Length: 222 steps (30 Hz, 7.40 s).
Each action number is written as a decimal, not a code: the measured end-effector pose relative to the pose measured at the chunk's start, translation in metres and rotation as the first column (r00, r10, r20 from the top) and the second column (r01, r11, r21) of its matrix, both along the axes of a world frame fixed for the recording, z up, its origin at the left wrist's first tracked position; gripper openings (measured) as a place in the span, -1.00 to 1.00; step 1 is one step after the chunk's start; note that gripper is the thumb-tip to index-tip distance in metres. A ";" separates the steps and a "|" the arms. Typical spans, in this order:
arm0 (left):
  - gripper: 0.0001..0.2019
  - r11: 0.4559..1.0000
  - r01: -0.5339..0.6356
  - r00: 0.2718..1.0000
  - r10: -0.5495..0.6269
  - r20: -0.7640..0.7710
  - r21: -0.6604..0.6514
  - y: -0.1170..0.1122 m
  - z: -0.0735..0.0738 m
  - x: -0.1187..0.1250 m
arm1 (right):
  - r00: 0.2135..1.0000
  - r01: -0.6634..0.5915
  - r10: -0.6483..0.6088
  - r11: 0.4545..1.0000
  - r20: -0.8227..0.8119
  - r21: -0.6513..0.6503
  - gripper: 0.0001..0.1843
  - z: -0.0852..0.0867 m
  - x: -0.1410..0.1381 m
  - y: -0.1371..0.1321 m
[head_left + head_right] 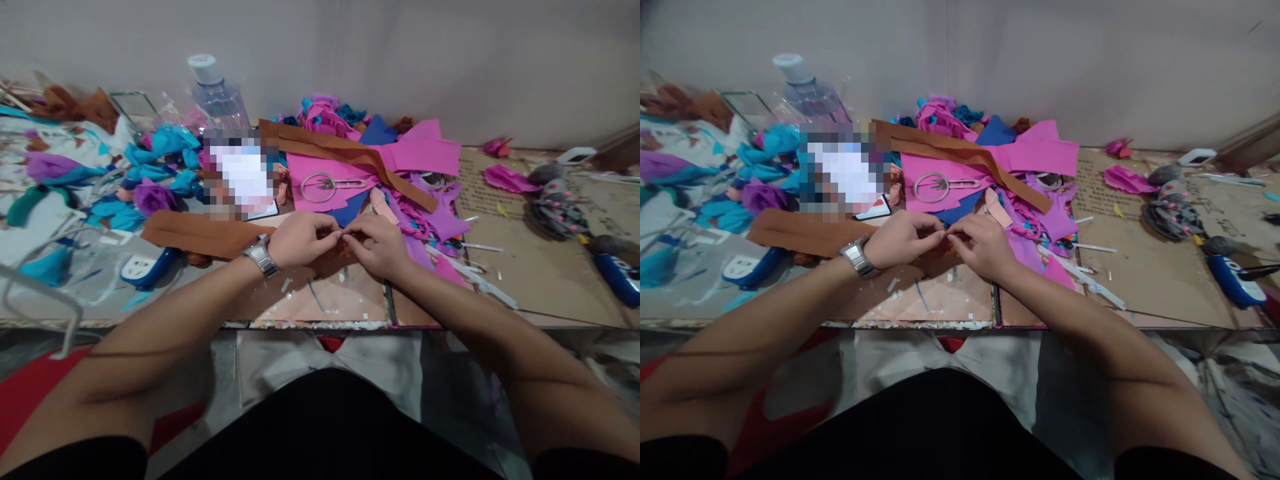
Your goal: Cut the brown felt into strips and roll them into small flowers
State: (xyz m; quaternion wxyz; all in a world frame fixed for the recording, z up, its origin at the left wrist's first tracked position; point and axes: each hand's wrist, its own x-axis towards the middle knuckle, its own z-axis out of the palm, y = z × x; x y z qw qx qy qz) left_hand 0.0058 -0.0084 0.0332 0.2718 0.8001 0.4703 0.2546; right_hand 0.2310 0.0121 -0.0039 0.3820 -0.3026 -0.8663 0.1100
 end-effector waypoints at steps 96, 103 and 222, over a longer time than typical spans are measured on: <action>-0.71 0.961 0.237 0.962 -0.253 -0.104 -0.145 0.011 0.005 -0.014 | 0.993 0.028 -0.025 0.999 0.114 -0.024 -0.89 0.004 0.001 -0.006; -0.75 0.947 0.238 0.966 -0.254 -0.048 -0.216 0.012 0.005 -0.016 | 0.995 0.006 -0.016 0.995 0.098 0.103 -0.88 0.003 0.003 -0.005; -0.70 0.983 0.115 0.992 -0.107 0.059 -0.140 0.006 -0.001 -0.006 | 0.990 0.053 -0.060 0.997 0.127 0.058 -0.87 0.003 0.003 -0.005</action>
